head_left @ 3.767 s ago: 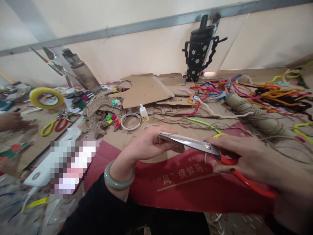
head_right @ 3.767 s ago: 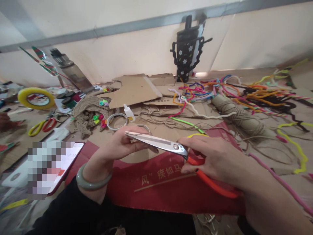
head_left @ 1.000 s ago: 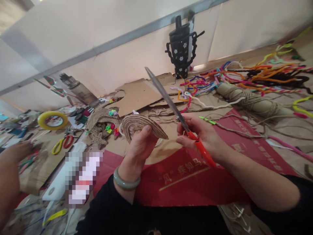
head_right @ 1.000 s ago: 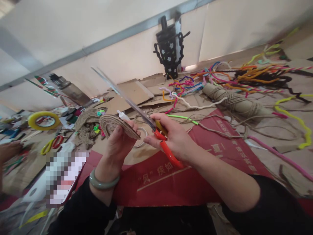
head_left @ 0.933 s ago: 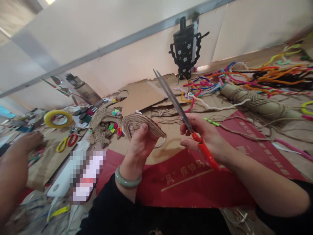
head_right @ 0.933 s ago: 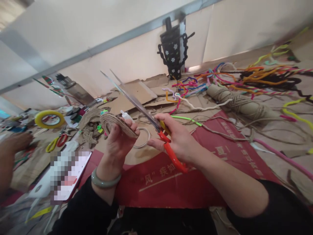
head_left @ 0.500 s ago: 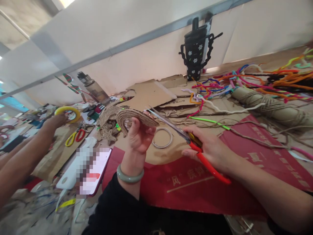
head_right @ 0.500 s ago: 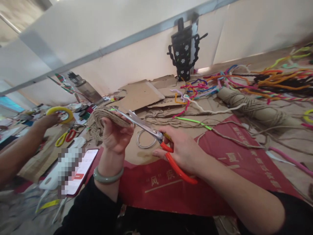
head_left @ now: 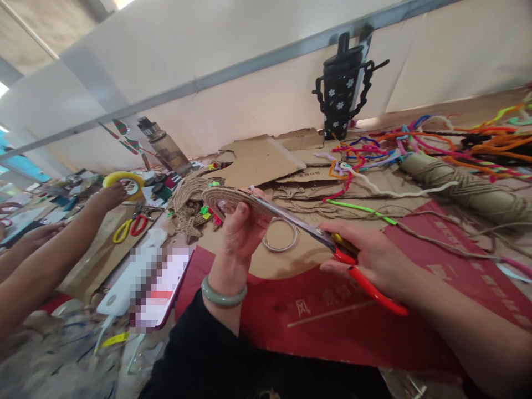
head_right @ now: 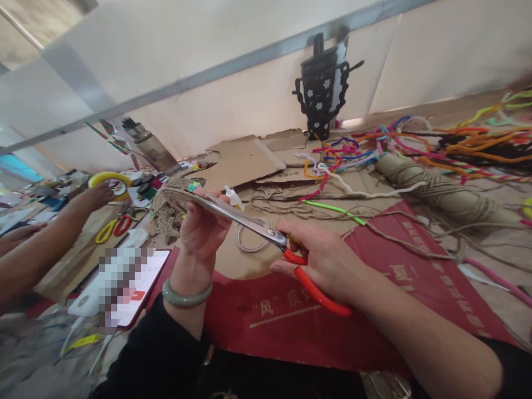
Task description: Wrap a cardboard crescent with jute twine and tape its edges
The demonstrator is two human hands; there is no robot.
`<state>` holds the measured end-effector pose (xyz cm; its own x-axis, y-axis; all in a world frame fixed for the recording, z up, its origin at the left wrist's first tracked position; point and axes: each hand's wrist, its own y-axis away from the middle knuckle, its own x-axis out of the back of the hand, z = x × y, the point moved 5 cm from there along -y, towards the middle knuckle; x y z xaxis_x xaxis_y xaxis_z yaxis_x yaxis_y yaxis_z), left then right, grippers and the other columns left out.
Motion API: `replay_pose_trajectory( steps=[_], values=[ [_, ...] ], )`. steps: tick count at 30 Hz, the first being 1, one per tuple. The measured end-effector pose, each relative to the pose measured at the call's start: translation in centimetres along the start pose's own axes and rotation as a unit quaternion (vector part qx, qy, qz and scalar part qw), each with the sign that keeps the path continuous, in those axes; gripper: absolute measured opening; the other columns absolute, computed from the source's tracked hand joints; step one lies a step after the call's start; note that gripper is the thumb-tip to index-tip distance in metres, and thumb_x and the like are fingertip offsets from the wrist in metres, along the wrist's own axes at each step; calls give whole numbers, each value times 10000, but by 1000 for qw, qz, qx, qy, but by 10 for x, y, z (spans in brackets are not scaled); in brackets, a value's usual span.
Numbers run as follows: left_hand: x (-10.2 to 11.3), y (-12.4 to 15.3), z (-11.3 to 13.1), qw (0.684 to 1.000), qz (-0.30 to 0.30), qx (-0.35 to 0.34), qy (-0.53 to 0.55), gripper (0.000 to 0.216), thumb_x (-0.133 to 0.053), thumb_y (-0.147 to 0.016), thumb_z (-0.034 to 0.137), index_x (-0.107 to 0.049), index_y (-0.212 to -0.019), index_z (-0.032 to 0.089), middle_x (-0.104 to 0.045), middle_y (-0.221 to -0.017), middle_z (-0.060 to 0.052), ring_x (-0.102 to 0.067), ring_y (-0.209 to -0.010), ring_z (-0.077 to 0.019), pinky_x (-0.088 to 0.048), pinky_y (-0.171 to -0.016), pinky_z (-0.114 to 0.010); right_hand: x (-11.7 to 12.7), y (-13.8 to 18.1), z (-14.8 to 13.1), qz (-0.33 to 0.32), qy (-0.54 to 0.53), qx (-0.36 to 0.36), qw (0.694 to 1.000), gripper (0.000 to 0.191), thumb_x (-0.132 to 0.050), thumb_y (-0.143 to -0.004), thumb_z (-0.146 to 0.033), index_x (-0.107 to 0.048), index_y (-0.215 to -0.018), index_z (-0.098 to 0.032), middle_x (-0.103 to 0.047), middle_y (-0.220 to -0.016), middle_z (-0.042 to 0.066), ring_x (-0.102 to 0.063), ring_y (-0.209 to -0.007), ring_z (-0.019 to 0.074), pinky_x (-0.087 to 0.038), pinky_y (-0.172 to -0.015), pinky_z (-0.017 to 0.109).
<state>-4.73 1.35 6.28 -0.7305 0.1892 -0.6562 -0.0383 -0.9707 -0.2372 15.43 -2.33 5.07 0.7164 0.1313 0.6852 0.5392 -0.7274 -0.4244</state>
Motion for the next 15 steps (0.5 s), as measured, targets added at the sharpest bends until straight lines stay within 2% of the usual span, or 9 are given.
replay_pose_trajectory(
  steps=[4, 10, 15],
  values=[
    [-1, -1, 0, 1000, -11, -13, 8, 269, -908, -541, 353, -708, -699, 269, -631, -695, 49, -557, -625, -79, -456, -531, -173, 1, -1, 1, 11, 17, 11, 1000, 432, -621, -854, -488, -646, -1140, -165, -664, -765, 31, -568, -586, 134, -489, -560, 259],
    [-1, -1, 0, 999, 14, -21, -25, 337, -910, -509, 411, -656, -664, 252, -581, -676, 28, -542, -638, -118, -493, -572, -242, 3, -1, 1, 1, 15, 1, 1000, 444, -633, -832, -514, -652, -1126, -183, -667, -759, 50, -609, -609, 180, -518, -566, 311],
    [-5, 1, -1, 999, 6, -18, -37, 373, -891, -542, 422, -583, -630, 231, -517, -644, 23, -516, -640, -131, -461, -542, -249, 2, 0, 1, 1, 14, -6, 1000, 410, -618, -842, -525, -667, -1110, -219, -639, -735, 48, -591, -599, 192, -521, -571, 335]
  ],
)
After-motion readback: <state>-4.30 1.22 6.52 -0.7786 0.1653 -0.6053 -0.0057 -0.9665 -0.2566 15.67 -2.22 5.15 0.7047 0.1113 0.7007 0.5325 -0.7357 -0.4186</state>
